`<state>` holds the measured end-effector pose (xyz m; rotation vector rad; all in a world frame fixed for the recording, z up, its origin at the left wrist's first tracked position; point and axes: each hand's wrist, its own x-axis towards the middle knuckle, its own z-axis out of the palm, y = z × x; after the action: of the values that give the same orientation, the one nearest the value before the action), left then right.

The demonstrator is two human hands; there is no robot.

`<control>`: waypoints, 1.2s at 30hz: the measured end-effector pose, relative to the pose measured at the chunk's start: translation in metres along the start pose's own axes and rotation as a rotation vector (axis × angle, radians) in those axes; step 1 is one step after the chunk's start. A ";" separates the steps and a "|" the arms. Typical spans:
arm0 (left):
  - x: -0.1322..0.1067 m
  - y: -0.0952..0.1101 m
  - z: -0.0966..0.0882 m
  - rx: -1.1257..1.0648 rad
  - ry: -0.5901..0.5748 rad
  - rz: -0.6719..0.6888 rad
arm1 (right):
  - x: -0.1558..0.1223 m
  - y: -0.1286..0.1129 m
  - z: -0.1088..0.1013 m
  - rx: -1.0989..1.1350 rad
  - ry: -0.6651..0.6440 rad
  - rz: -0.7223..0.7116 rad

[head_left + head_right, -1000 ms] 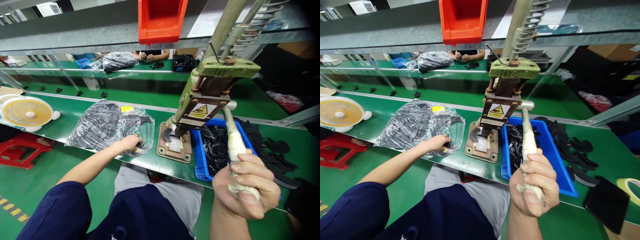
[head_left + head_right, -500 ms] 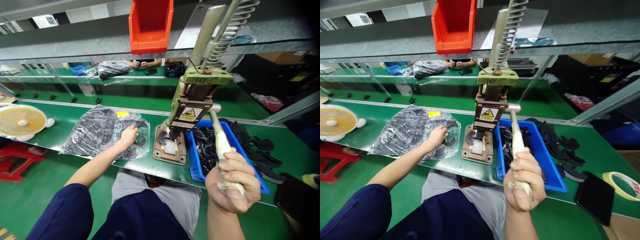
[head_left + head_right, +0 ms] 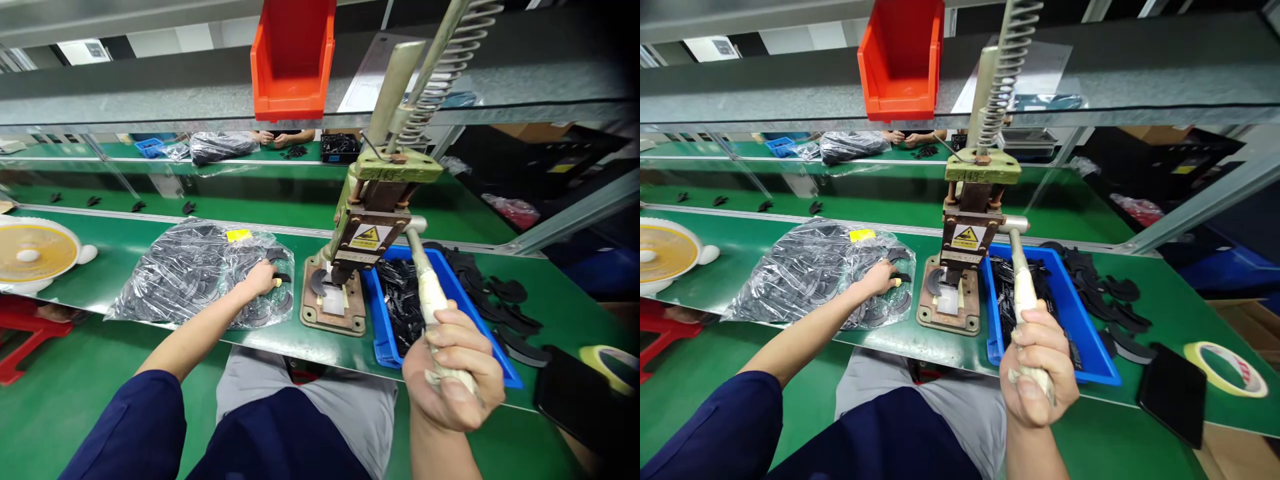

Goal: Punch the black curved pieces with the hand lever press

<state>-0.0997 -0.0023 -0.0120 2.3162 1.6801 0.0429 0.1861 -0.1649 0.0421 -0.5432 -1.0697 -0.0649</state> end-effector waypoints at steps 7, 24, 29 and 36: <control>0.012 0.004 -0.006 -0.211 -0.042 -0.097 | 0.002 -0.003 0.000 -0.018 -0.042 -0.006; 0.021 0.106 0.001 -1.406 -0.296 -0.399 | 0.000 -0.007 -0.011 -0.044 -0.156 0.048; 0.024 0.110 -0.003 -1.299 -0.263 -0.376 | -0.001 -0.008 -0.013 -0.049 -0.168 0.061; 0.032 0.120 0.002 -1.177 -0.207 -0.318 | -0.001 -0.007 -0.018 -0.040 -0.227 0.082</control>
<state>0.0228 -0.0068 0.0109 1.1307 1.3169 0.5396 0.1980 -0.1799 0.0372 -0.6404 -1.2681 0.0486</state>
